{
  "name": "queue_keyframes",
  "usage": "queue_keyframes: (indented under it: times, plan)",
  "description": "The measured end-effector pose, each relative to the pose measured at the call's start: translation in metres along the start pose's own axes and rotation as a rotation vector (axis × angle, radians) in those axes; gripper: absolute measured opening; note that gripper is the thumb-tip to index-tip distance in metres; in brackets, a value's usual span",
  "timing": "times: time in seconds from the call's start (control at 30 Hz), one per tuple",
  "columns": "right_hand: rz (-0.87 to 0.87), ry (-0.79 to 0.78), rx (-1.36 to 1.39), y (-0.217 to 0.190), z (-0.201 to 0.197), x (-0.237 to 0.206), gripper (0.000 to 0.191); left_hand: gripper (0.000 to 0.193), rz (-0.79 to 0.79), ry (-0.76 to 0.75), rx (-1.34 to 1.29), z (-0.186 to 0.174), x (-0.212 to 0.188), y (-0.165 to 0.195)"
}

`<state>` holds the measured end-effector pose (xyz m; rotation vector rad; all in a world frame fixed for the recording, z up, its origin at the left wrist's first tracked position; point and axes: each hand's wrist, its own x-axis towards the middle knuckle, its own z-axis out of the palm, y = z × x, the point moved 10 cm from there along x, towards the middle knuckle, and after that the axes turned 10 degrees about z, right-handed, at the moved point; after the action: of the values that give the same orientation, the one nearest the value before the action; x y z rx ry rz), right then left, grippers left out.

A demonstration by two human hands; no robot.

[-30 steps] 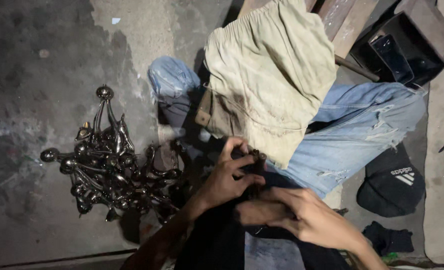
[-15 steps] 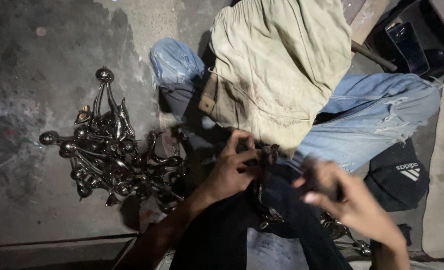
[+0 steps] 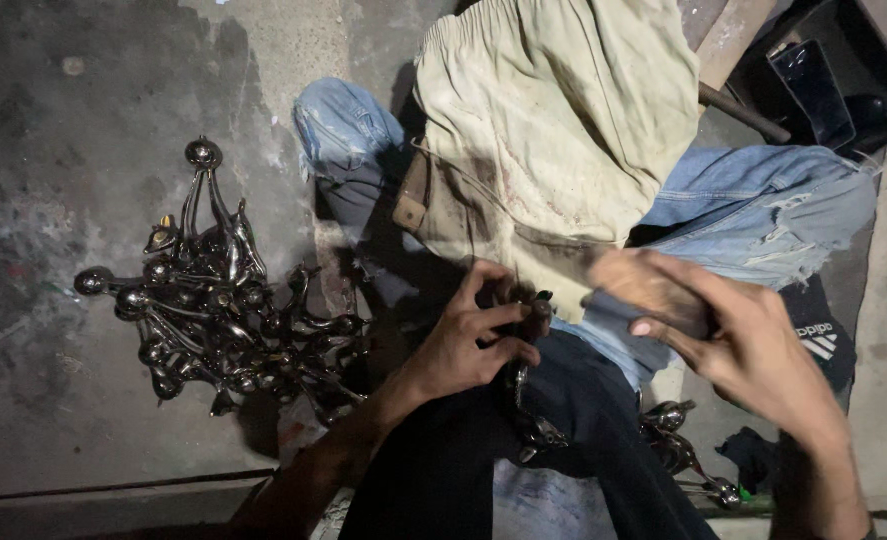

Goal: The person sits on the floor and repeatedly strikes a small metal part with a hammer. They hold the part in one hand and use the hammer in the other, occasionally adjusting the part's position. The task involves shaping or finishing the metal part through repeated hammering.

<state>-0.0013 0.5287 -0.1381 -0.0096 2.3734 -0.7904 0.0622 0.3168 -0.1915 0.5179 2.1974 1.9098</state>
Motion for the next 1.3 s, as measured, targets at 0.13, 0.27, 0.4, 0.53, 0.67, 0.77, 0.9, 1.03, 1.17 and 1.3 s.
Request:
queue_keyframes:
  times: [0.13, 0.27, 0.4, 0.53, 0.67, 0.77, 0.9, 1.03, 1.17, 1.3]
  plan:
    - [-0.006, 0.012, -0.144, 0.001, -0.005, 0.008, 0.070, 0.034, 0.036, -0.014, -0.032, 0.002, 0.001, -0.002]
    - [-0.165, 0.124, -0.203, -0.015, -0.017, 0.010, 0.069, 0.037, -0.010, -0.040, -0.021, 0.004, -0.001, -0.006]
    - [0.081, 0.147, -0.119, 0.010, -0.019, 0.018, 0.066, 0.036, -0.016, -0.023, -0.053, 0.001, 0.001, -0.004]
    - [-0.202, 0.126, -0.293, -0.024, -0.006, 0.009, 0.088, 0.041, -0.033, 0.009, -0.047, -0.004, 0.002, -0.003]
    - [-0.105, -0.023, -0.397, -0.029, 0.008, 0.006, 0.099, 0.042, 0.023, 0.006, 0.020, -0.005, 0.001, 0.004]
    - [-0.374, -0.001, -0.421, -0.063, -0.002, -0.011, 0.104, 0.042, 0.051, 0.013, 0.012, -0.005, 0.000, 0.005]
    - [-0.223, 0.123, -0.125, -0.060, -0.026, -0.003, 0.051, 0.038, 0.008, -0.001, -0.050, -0.003, -0.002, -0.003]
    - [-0.053, -0.268, -0.599, -0.026, 0.018, 0.002, 0.096, 0.038, 0.007, -0.030, -0.045, 0.001, -0.002, -0.005]
    - [0.021, 0.098, -0.133, -0.028, -0.032, 0.009, 0.081, 0.039, -0.071, -0.018, -0.078, 0.003, -0.004, -0.012]
    - [-0.478, 0.137, -0.230, -0.093, -0.026, -0.008, 0.084, 0.038, -0.005, -0.012, -0.043, 0.001, -0.002, -0.006]
